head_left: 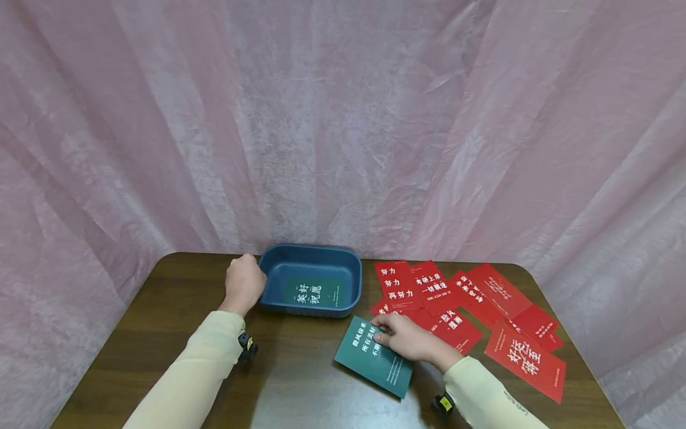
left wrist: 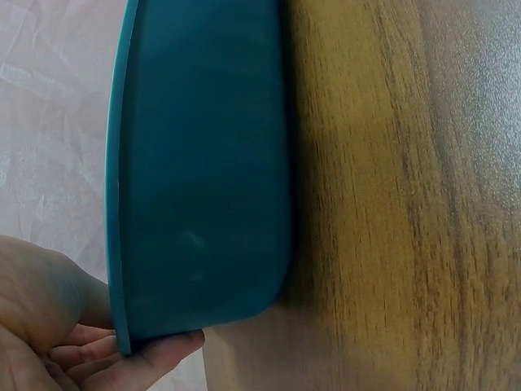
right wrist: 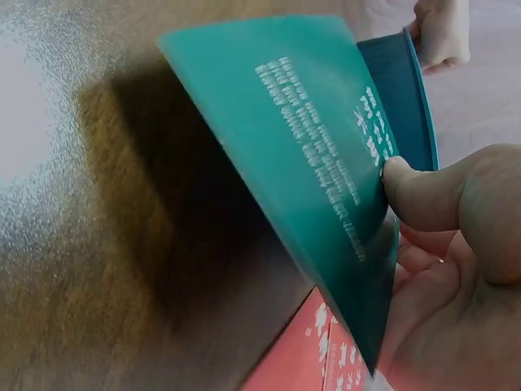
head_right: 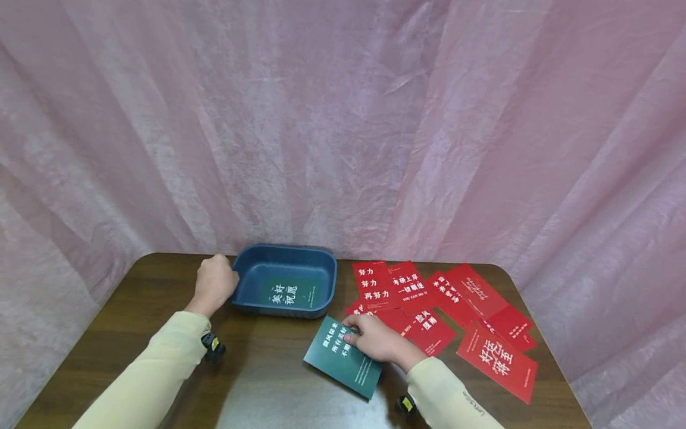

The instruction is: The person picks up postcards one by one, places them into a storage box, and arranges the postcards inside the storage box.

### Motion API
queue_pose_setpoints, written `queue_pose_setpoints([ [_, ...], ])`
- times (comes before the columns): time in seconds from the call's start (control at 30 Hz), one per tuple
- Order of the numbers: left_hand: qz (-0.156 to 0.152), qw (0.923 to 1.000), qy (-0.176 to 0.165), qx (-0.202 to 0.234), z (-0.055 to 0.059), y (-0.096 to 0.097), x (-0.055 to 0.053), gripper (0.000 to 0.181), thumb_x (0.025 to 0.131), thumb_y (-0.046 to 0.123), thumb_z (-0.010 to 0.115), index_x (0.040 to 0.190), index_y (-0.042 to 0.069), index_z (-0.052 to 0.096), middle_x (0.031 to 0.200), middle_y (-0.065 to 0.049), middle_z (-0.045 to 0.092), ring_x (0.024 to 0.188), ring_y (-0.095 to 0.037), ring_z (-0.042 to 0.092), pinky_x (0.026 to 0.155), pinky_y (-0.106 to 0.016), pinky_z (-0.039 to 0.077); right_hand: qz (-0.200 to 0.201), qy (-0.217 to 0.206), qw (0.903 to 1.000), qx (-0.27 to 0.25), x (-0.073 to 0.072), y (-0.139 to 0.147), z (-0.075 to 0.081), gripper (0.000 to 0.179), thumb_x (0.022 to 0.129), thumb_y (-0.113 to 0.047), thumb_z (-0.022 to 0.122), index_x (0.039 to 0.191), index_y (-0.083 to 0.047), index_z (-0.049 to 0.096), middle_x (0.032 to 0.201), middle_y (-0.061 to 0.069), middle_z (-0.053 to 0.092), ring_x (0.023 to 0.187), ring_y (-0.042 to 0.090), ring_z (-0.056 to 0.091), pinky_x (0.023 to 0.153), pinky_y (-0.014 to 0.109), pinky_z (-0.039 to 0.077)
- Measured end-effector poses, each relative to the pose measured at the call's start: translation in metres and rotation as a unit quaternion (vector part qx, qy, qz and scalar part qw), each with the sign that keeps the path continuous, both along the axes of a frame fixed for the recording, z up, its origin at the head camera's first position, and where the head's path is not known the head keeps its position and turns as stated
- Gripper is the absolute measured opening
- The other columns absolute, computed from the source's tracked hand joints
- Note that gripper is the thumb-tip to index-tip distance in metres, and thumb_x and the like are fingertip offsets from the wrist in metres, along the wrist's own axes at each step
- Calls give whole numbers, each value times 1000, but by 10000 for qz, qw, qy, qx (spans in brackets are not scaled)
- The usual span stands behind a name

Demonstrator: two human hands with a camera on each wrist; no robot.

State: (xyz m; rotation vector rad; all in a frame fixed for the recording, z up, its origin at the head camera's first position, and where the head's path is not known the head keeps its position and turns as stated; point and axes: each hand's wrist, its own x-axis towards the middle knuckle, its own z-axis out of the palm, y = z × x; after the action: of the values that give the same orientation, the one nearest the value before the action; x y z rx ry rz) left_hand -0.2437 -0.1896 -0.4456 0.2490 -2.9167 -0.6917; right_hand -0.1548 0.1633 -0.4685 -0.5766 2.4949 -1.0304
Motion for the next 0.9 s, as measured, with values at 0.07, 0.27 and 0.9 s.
queue_pose_setpoints([
  [0.07, 2, 10000, -13, -2, 0, 0, 0, 21, 82, 5, 52, 63, 3, 58, 57, -13, 58, 51, -25, 58, 42, -33, 43, -28, 21, 10000, -56, -1, 1, 1, 31, 89, -17, 61, 116, -2, 60, 97, 1, 62, 86, 14, 55, 75, 27, 47],
  [0.27, 28, 10000, -72, 30, 0, 0, 0, 20, 82, 5, 52, 63, 3, 59, 57, -12, 58, 50, -24, 57, 41, -31, 41, -168, -226, 9993, -235, -3, 3, 9, 26, 86, -20, 65, 109, -7, 66, 89, 0, 63, 79, 15, 56, 65, 26, 50],
  [0.9, 168, 9991, -339, 208, 8, 3, 6, 14, 83, 8, 55, 73, 1, 61, 64, -14, 61, 50, -24, 58, 39, -30, 41, -482, 243, 9969, -570, -33, -11, 71, 23, 77, -23, 76, 98, -13, 73, 80, 0, 72, 66, 14, 67, 62, 30, 54],
])
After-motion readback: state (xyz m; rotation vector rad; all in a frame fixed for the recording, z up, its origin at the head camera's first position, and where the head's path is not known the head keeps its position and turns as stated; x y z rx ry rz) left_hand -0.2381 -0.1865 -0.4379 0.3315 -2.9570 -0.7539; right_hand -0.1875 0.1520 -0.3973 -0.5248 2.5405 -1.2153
